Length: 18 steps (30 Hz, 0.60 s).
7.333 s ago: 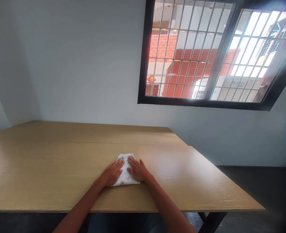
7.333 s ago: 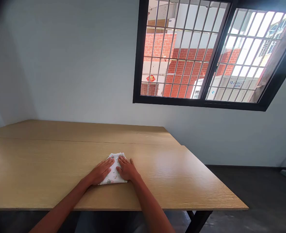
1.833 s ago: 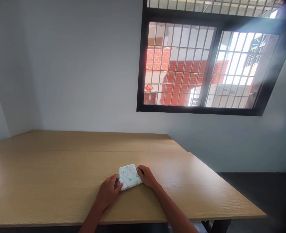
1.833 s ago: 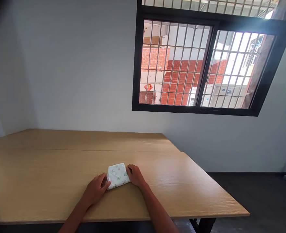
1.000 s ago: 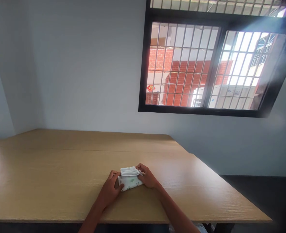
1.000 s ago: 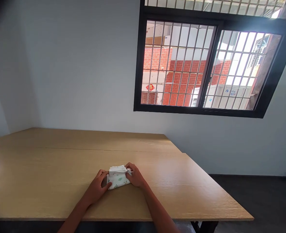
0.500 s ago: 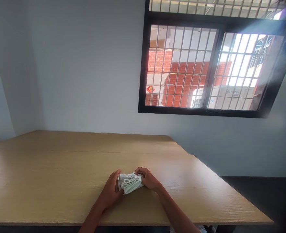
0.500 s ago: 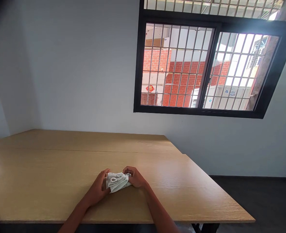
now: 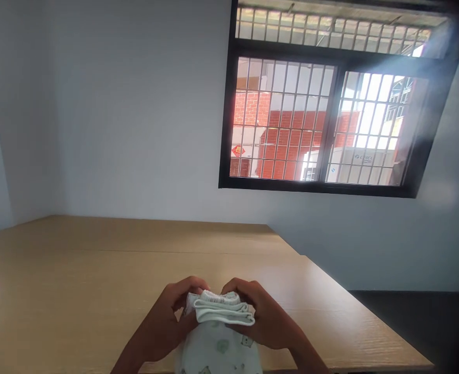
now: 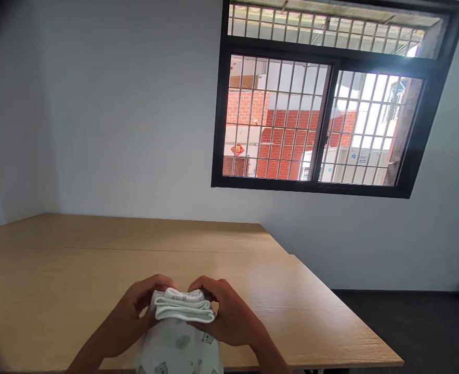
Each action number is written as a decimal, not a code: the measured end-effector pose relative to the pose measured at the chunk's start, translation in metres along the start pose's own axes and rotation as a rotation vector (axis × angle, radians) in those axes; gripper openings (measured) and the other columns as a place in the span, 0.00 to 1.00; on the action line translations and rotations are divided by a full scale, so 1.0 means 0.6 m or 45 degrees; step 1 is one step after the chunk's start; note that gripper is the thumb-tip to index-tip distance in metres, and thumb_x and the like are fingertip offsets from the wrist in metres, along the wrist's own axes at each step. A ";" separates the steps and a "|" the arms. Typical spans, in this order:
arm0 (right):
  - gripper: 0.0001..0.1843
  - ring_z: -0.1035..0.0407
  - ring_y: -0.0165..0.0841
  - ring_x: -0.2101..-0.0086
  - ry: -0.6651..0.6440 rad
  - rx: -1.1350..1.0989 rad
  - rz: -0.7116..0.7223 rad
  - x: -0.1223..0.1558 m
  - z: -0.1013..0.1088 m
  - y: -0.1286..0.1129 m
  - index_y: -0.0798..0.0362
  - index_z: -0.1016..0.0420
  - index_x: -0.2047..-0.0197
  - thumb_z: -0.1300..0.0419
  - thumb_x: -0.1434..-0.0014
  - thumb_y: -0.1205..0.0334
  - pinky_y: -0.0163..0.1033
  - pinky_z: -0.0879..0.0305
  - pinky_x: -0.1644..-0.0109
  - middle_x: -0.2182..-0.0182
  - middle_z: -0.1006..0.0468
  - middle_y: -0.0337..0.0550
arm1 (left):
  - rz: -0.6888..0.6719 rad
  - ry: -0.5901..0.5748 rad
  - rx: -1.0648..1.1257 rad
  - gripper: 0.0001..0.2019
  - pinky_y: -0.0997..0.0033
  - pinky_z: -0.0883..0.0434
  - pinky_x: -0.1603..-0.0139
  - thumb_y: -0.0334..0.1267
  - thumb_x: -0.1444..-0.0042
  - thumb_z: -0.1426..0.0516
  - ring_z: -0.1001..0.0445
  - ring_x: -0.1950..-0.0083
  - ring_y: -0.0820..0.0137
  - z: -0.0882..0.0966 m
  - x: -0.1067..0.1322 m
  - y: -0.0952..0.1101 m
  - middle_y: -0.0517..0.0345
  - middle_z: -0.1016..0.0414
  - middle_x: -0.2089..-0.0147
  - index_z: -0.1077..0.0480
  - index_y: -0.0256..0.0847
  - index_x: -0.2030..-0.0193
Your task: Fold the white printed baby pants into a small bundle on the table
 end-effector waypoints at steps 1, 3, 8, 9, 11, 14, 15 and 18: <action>0.14 0.35 0.31 0.70 0.000 0.029 -0.004 0.000 0.012 -0.021 0.48 0.26 0.54 0.34 0.44 0.61 0.34 0.41 0.67 0.66 0.24 0.38 | -0.013 -0.034 0.020 0.16 0.73 0.31 0.60 0.50 0.42 0.38 0.30 0.60 0.66 0.002 -0.002 0.026 0.56 0.26 0.59 0.28 0.44 0.52; 0.18 0.35 0.32 0.69 0.001 0.089 -0.020 -0.011 0.031 -0.032 0.46 0.26 0.49 0.35 0.43 0.62 0.35 0.41 0.67 0.64 0.23 0.38 | -0.046 -0.117 0.068 0.16 0.75 0.35 0.65 0.50 0.41 0.38 0.33 0.64 0.69 0.003 -0.019 0.053 0.59 0.28 0.63 0.29 0.44 0.51; 0.17 0.30 0.34 0.64 -0.024 0.158 -0.268 -0.060 0.025 0.135 0.47 0.26 0.49 0.37 0.43 0.57 0.35 0.37 0.66 0.59 0.23 0.41 | 0.143 -0.194 -0.223 0.24 0.74 0.32 0.63 0.56 0.40 0.45 0.29 0.60 0.68 0.002 -0.101 -0.075 0.56 0.27 0.56 0.35 0.45 0.43; 0.21 0.30 0.35 0.65 0.014 0.187 -0.329 -0.065 0.022 0.184 0.48 0.27 0.48 0.36 0.45 0.57 0.36 0.37 0.66 0.58 0.23 0.43 | 0.209 -0.132 -0.308 0.25 0.70 0.30 0.57 0.53 0.41 0.45 0.28 0.56 0.65 0.007 -0.114 -0.120 0.52 0.28 0.52 0.36 0.43 0.40; 0.18 0.31 0.35 0.67 0.084 0.227 -0.427 -0.064 0.012 0.271 0.52 0.25 0.54 0.34 0.50 0.60 0.37 0.37 0.67 0.61 0.23 0.47 | 0.321 -0.038 -0.430 0.29 0.61 0.31 0.47 0.47 0.46 0.44 0.27 0.50 0.58 0.009 -0.126 -0.203 0.40 0.31 0.44 0.36 0.34 0.40; 0.09 0.31 0.35 0.68 0.178 0.236 -0.500 -0.050 -0.003 0.359 0.55 0.25 0.62 0.39 0.48 0.64 0.38 0.36 0.65 0.63 0.23 0.48 | 0.406 0.009 -0.528 0.28 0.57 0.34 0.40 0.43 0.49 0.43 0.30 0.41 0.52 -0.001 -0.123 -0.290 0.35 0.31 0.42 0.34 0.31 0.42; 0.08 0.30 0.35 0.67 0.201 0.228 -0.505 -0.045 -0.007 0.375 0.55 0.25 0.63 0.40 0.46 0.63 0.39 0.35 0.63 0.63 0.23 0.47 | 0.412 0.008 -0.545 0.28 0.57 0.35 0.39 0.42 0.49 0.43 0.32 0.39 0.53 -0.005 -0.120 -0.306 0.37 0.30 0.41 0.34 0.32 0.42; 0.09 0.30 0.36 0.64 0.233 0.212 -0.508 -0.041 -0.016 0.398 0.55 0.25 0.66 0.40 0.43 0.58 0.39 0.35 0.60 0.64 0.23 0.46 | 0.395 0.001 -0.582 0.30 0.60 0.36 0.37 0.43 0.50 0.40 0.33 0.37 0.56 -0.013 -0.117 -0.323 0.42 0.30 0.38 0.34 0.36 0.40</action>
Point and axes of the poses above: each hand's wrist, its own x-axis away from the middle knuckle, its own z-axis out of the back of the hand, y = z × x, the point moved 9 cm from there along -x, towards the middle knuckle
